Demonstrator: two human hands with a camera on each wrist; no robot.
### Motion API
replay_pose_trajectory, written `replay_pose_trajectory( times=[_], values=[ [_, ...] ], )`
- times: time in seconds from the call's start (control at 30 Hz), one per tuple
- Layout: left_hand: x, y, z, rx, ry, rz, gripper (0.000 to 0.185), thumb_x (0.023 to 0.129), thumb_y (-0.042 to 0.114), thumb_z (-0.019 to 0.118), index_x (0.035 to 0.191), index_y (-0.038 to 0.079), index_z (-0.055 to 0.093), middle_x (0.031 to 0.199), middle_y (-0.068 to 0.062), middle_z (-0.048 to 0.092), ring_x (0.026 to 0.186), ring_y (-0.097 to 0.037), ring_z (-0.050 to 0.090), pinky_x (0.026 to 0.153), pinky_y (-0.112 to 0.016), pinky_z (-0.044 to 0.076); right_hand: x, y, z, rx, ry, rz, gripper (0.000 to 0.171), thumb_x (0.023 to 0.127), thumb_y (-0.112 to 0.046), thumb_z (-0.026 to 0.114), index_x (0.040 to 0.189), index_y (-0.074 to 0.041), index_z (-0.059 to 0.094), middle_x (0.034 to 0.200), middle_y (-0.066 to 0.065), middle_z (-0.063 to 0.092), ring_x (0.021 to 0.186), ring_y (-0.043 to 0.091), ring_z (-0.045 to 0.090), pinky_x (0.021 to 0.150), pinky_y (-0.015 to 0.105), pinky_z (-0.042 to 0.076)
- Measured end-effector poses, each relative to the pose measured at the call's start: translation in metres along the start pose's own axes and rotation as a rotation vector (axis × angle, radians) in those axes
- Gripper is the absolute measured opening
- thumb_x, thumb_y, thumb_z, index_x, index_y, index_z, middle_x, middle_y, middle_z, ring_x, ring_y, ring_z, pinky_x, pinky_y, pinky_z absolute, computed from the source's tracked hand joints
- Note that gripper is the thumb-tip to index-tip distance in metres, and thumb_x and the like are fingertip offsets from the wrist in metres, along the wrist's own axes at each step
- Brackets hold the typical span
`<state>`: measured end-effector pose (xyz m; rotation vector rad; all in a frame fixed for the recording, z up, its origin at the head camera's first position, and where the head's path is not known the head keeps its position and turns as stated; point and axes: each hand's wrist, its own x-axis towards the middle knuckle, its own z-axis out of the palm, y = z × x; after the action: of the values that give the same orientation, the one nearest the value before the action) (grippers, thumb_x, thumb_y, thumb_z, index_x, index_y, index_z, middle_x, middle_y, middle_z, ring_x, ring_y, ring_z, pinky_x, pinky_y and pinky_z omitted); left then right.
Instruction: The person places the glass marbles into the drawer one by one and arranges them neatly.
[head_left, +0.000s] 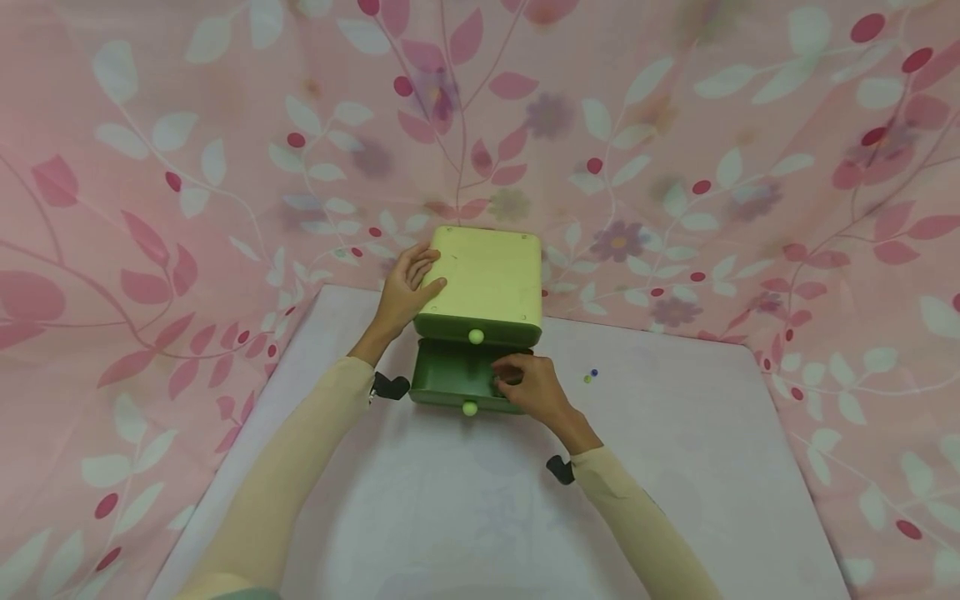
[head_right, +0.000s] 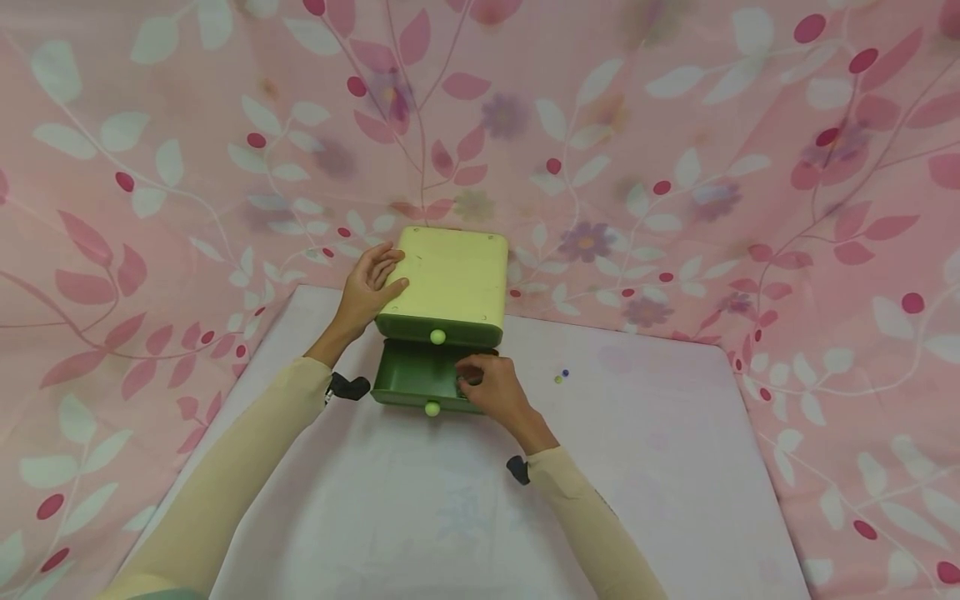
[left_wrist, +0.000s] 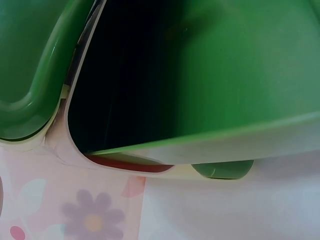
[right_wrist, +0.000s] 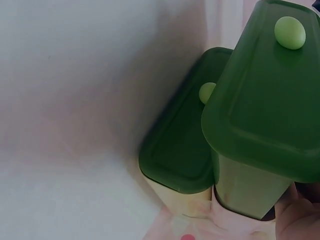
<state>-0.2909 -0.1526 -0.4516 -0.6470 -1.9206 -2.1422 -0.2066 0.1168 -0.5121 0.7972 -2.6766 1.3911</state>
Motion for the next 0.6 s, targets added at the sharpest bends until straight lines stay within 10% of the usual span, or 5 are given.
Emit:
replay_pose_trajectory(
  times=[0.6],
  values=[
    [-0.0001, 0.0003, 0.0001, 0.015, 0.004, -0.007, 0.071, 0.087, -0.006, 0.064, 0.147, -0.01, 0.026, 0.14, -0.029, 0.039, 0.138, -0.035, 0.034, 0.119, -0.036, 0.026, 0.0041, -0.0027, -0.004, 0.019, -0.084, 0.09, 0.022, 0.082, 0.001, 0.073, 0.103, -0.005, 0.074, 0.094, 0.004, 0.072, 0.081, 0.012, 0.068, 0.069, 0.02, 0.059]
  ],
)
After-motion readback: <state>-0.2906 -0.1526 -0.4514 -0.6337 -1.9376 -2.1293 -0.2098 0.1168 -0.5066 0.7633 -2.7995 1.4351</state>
